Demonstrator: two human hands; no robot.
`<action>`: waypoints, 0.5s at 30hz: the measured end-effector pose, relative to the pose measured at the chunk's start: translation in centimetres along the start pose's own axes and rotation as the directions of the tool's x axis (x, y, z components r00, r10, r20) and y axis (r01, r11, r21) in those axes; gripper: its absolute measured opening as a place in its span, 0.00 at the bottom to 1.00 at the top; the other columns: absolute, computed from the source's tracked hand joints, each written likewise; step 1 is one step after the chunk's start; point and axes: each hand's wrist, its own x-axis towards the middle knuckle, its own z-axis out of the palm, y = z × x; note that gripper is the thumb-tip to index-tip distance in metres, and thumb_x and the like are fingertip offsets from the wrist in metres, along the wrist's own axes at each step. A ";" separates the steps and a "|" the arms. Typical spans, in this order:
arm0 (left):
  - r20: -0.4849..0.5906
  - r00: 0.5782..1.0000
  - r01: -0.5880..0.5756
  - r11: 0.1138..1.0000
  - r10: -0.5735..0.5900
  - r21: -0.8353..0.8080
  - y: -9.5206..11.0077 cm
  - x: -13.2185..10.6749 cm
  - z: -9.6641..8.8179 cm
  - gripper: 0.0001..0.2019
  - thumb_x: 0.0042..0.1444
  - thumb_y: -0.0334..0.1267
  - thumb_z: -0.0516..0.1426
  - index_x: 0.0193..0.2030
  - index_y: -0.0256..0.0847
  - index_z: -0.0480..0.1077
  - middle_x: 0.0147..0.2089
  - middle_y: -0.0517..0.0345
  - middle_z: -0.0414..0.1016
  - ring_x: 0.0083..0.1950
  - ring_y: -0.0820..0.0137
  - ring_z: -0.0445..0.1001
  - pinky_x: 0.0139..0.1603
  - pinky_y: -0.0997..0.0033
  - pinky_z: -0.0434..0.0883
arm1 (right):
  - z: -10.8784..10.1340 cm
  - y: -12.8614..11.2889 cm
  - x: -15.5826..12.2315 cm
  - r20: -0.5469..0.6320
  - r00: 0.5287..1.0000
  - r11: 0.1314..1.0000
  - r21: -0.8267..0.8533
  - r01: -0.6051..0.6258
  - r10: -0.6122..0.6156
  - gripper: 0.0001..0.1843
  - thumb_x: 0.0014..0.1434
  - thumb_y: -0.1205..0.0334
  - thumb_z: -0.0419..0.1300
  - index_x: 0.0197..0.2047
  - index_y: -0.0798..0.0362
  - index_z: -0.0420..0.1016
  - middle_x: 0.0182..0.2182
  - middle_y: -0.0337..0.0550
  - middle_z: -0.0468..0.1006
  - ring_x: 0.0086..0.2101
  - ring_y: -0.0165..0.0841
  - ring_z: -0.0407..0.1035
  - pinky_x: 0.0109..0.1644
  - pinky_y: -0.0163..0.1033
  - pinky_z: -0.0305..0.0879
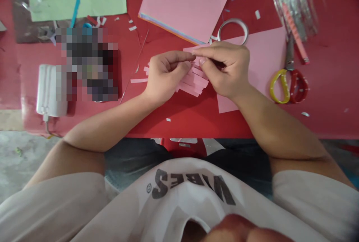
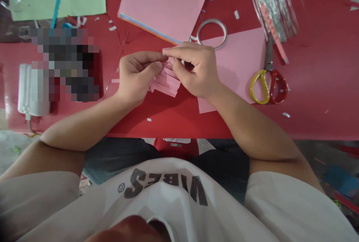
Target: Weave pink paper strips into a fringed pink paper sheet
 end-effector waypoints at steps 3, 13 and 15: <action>-0.016 1.000 -0.012 0.999 0.012 0.037 0.1 0.0 -0.1 0.10 0.64 0.31 0.57 0.43 0.44 0.81 0.43 0.61 0.85 0.46 0.68 0.85 0.50 0.64 0.82 | -0.1 0.3 0.1 -0.002 0.998 0.996 -0.069 0.055 -0.055 0.15 0.70 0.54 0.59 0.54 0.38 0.84 0.46 0.40 0.87 0.39 0.34 0.78 0.46 0.42 0.77; -0.030 0.999 -0.035 0.992 0.039 0.122 0.3 0.1 -0.2 0.07 0.66 0.35 0.58 0.40 0.46 0.79 0.40 0.62 0.83 0.42 0.70 0.83 0.46 0.65 0.81 | -0.2 0.7 -0.3 0.010 0.993 0.982 -0.146 0.121 -0.121 0.18 0.71 0.56 0.54 0.55 0.42 0.83 0.48 0.43 0.86 0.42 0.36 0.80 0.47 0.44 0.79; -0.016 1.000 -0.017 0.991 0.019 0.130 0.0 0.2 -0.2 0.06 0.68 0.38 0.59 0.39 0.45 0.78 0.39 0.61 0.82 0.42 0.69 0.83 0.46 0.65 0.81 | -0.2 0.6 -0.3 0.014 0.992 0.980 -0.156 0.125 -0.125 0.18 0.71 0.56 0.54 0.53 0.42 0.84 0.46 0.43 0.86 0.42 0.36 0.80 0.47 0.43 0.80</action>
